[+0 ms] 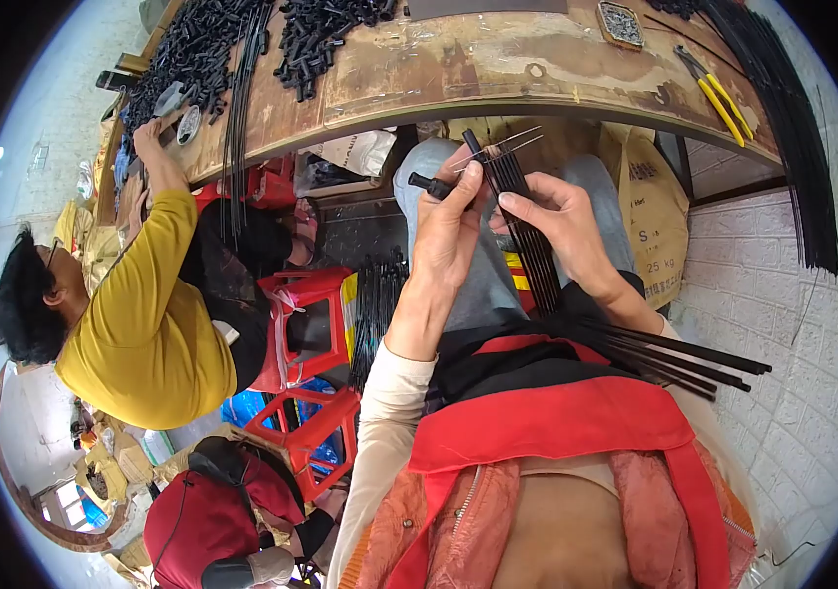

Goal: Bundling multiple sets of black wires together and trimming the ends using wire cutters at a manufacturing assembly station.

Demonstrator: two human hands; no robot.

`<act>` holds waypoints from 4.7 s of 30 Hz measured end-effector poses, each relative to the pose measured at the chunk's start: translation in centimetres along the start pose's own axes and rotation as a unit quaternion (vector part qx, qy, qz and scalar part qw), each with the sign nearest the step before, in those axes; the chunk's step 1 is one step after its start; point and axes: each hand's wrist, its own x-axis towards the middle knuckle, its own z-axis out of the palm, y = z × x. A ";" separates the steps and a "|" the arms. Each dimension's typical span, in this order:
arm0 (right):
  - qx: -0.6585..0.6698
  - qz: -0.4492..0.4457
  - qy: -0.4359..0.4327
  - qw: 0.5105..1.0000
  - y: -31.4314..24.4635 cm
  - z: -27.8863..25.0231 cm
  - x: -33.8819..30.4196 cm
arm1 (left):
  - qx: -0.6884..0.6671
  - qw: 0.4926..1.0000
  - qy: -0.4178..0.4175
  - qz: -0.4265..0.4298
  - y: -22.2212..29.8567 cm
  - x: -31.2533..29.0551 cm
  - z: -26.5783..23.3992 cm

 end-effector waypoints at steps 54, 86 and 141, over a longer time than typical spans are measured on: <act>0.139 0.031 -0.127 0.982 -0.7 -0.6 0.2 | 0.126 0.987 -0.091 -0.052 3.5 4.3 -0.4; 0.127 0.024 -0.118 0.985 -0.6 -0.3 0.2 | 0.261 0.962 0.026 0.075 3.4 4.2 1.0; 0.153 0.042 -0.136 0.978 -0.4 -0.3 0.3 | 0.250 0.962 -0.106 0.034 6.0 2.2 0.0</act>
